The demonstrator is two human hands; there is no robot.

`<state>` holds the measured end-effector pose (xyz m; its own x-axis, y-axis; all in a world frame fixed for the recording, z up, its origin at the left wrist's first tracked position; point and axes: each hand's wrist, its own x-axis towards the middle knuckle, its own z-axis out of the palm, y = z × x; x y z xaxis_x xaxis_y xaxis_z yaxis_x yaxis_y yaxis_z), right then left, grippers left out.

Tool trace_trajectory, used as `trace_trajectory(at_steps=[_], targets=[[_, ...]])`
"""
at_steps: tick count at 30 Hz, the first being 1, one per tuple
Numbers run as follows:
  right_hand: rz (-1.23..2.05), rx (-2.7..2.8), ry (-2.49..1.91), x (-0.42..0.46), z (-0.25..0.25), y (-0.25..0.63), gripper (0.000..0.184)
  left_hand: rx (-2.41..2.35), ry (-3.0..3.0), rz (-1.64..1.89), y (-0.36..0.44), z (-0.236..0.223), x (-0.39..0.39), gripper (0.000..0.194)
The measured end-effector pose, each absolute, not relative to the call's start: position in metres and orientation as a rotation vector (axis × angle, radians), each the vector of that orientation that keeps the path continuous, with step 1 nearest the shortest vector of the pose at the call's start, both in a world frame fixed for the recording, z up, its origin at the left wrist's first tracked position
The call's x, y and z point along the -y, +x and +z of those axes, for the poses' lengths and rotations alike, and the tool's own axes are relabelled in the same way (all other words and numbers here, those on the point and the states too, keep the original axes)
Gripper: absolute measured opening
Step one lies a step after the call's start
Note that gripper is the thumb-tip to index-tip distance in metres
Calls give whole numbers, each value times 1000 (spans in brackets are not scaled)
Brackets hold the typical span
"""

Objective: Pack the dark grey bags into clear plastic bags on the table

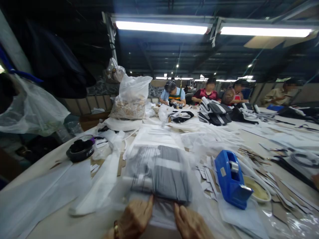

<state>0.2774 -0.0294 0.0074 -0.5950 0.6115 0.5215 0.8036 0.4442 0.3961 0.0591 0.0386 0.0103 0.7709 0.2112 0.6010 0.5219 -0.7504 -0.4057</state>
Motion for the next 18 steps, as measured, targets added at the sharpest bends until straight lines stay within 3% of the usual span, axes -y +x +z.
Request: trace_trajectory(at_steps=[7, 18], targets=[[-830, 2295, -1275, 42, -30, 273, 33, 725, -2282, -785, 67, -3, -12, 37], [-823, 2120, -1413, 47, -36, 262, 29, 367, -2262, -1079, 101, -24, -27, 37]])
